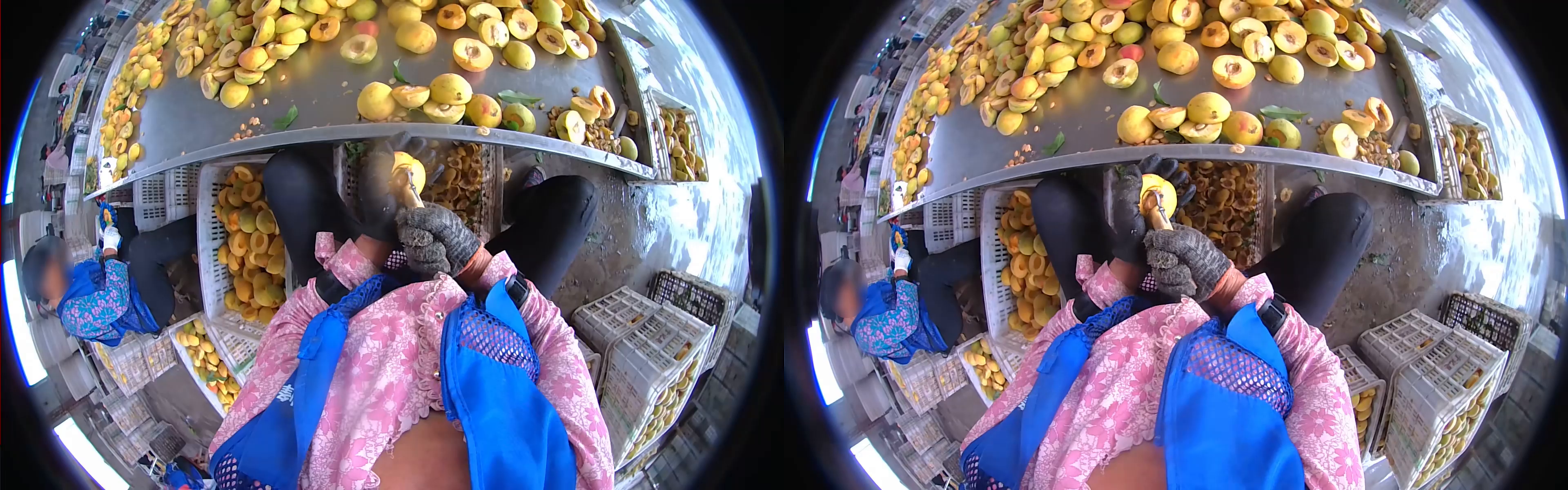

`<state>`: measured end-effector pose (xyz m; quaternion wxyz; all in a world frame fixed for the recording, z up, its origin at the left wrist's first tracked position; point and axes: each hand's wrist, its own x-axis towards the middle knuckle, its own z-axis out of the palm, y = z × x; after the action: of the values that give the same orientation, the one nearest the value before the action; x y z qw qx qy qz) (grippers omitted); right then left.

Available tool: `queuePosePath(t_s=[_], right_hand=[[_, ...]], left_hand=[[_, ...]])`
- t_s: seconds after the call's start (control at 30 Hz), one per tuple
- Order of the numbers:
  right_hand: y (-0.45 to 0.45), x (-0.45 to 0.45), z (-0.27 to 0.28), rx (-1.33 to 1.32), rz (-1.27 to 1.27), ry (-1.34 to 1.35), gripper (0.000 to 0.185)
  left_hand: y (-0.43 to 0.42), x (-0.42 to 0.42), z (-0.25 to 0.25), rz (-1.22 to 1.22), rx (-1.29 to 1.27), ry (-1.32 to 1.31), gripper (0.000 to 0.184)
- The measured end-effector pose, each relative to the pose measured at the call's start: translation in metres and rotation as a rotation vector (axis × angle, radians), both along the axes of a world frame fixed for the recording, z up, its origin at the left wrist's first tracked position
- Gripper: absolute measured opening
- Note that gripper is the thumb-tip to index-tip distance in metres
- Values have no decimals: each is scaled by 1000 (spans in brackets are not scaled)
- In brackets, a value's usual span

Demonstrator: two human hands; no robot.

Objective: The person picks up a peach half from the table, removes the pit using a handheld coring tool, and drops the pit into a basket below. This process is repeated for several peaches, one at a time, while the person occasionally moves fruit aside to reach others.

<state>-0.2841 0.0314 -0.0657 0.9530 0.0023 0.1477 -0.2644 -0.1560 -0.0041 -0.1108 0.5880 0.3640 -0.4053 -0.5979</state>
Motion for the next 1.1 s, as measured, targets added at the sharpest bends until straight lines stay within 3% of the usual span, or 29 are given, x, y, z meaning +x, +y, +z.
queuePosePath(t_s=[0.17, 0.27, 0.37, 0.47, 0.57, 0.67, 0.73, 0.77, 0.83, 0.87, 0.97, 1.03, 1.1], right_hand=[[2, -4, 4, -107, -24, 157, 15], [2, -5, -2, -52, 18, -61, 16], [4, -2, 16, -353, 2, 466, 15], [6, -11, 18, -330, -14, 477, 14], [3, -14, 18, -357, -42, 555, 14], [-1, -20, 3, -359, -60, 485, 16], [-5, -19, -4, -343, -31, 562, 14], [-6, -18, -8, -332, -18, 602, 14], [-9, -16, -19, -453, 58, 775, 14], [-10, -18, -23, -442, 109, 790, 15], [-11, -18, -18, -346, 98, 851, 14], [-11, -18, -31, -295, 46, 849, 12], [-13, -24, -30, -342, 81, 864, 14]], left_hand=[[2, -3, 5, 26, 123, 153, 31], [-6, -1, 16, 55, 292, 388, 32], [-21, 5, 30, 113, 515, 733, 34], [-18, 36, 45, 234, 600, 954, 35], [0, 90, 70, 438, 251, 646, 39], [28, 183, 65, 617, 126, 343, 45], [42, 228, 65, 810, 221, 162, 38], [51, 252, 52, 867, 249, -386, 32], [52, 251, 66, 649, 679, -1374, 29], [48, 266, 47, 734, 481, -1600, 32], [-6, 204, 87, 634, 66, -1101, 30], [-50, 160, 95, 513, -157, -1036, 27], [-92, 121, 91, 317, -153, -1114, 30]])
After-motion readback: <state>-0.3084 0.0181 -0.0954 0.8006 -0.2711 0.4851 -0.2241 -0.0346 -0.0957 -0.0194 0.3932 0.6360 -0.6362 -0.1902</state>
